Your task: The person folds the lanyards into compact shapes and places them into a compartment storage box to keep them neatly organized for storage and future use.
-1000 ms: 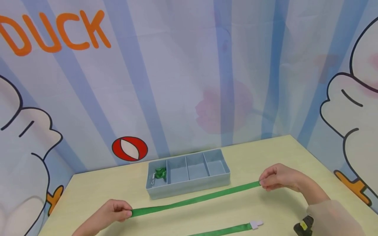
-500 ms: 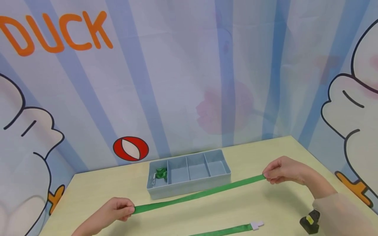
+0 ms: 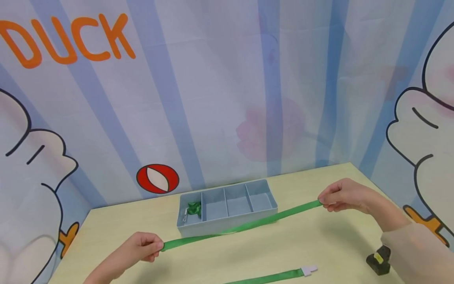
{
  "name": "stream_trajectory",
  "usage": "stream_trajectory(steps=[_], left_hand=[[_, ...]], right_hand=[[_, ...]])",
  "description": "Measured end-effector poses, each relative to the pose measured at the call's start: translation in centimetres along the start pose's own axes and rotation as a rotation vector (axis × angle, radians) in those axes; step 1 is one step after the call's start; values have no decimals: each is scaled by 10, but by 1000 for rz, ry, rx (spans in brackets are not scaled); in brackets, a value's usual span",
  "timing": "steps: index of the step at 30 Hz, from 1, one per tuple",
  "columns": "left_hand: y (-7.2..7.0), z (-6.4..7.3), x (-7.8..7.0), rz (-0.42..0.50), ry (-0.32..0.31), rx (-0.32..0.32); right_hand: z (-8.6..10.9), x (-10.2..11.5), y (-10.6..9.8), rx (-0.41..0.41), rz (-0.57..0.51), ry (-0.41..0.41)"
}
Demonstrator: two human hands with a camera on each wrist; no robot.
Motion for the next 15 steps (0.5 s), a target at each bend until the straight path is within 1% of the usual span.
stream_trajectory(steps=[5,8,11,15], left_hand=[[-1,-1,-4,69,-76,-23],[1,-1,-9,111,-109,-38],[4,-1,-16,150,-123,-41],[10,0,-28,161,-101,-35]], right_hand=[[1,8,-3,-8,-19,9],[1,14,-1,-11,-26,16],[0,21,2,-21,-30,19],[-1,35,8,-27,-44,1]])
Point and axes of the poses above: each hand's wrist, its own z-axis away from the middle knuckle, its own y-axis out of the palm, x = y × z, the point moved 10 cm from there along -z, towards the middle knuckle, and after that the axes turned 14 degrees about -x, right-handed, at the moved point
